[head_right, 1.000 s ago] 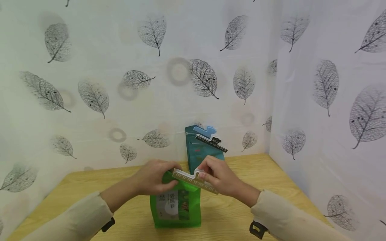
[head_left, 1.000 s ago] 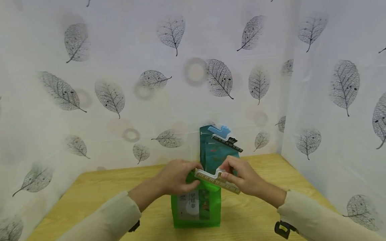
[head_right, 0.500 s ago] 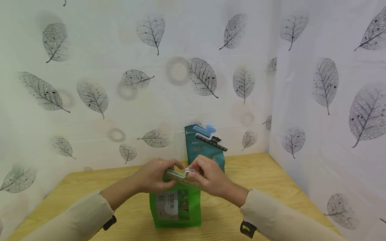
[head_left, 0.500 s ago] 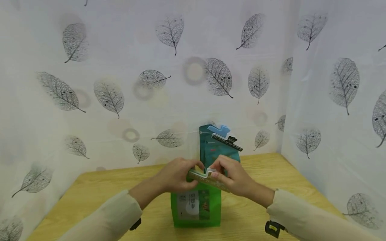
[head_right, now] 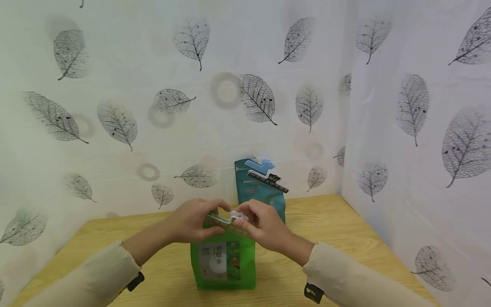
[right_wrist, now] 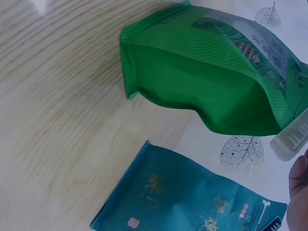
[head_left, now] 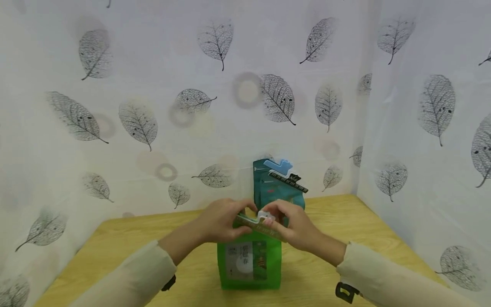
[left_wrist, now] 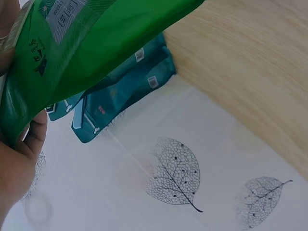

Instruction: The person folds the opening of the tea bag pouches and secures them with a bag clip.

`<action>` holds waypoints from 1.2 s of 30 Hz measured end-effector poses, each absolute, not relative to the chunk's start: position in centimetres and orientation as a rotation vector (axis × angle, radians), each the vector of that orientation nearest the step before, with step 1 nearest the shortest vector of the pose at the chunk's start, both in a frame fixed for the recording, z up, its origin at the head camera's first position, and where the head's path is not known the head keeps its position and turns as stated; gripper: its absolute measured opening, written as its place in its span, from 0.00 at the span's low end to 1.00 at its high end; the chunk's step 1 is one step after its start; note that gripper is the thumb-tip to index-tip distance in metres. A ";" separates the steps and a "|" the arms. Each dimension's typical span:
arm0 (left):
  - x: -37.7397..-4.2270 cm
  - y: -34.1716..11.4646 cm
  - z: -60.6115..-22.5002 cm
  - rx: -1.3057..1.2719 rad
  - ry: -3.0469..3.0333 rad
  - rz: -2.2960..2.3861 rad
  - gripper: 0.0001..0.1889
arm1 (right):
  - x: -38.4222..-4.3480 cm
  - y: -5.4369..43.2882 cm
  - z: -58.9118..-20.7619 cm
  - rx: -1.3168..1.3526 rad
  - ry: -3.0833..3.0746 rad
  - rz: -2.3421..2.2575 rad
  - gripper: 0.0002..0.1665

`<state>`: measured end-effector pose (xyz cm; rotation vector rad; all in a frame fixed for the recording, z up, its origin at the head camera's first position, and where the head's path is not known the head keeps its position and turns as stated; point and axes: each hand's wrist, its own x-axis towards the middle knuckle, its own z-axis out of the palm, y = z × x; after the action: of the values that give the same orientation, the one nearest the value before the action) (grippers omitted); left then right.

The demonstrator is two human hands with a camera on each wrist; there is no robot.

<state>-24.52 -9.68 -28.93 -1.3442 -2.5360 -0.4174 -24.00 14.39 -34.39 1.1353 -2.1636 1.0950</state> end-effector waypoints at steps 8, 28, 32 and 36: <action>-24.7 -11.0 -29.1 -1.267 -2.521 -0.411 0.26 | -23.7 15.3 -35.3 1.066 -2.316 1.150 0.16; -24.8 -14.0 -32.4 -0.994 -2.581 -0.958 0.51 | -23.5 17.1 -38.1 1.006 -2.544 1.141 0.22; -24.9 -14.8 -33.5 -0.983 -2.597 -1.028 0.45 | -23.5 17.2 -38.8 0.992 -2.566 1.137 0.24; -25.1 -15.5 -35.0 -1.030 -2.613 -1.050 0.30 | -23.7 17.2 -39.8 1.020 -2.554 1.175 0.23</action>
<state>-25.11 -15.50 -35.04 -1.0302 -2.6133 -1.0503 -23.67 17.22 -39.82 1.0204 -2.5536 1.1746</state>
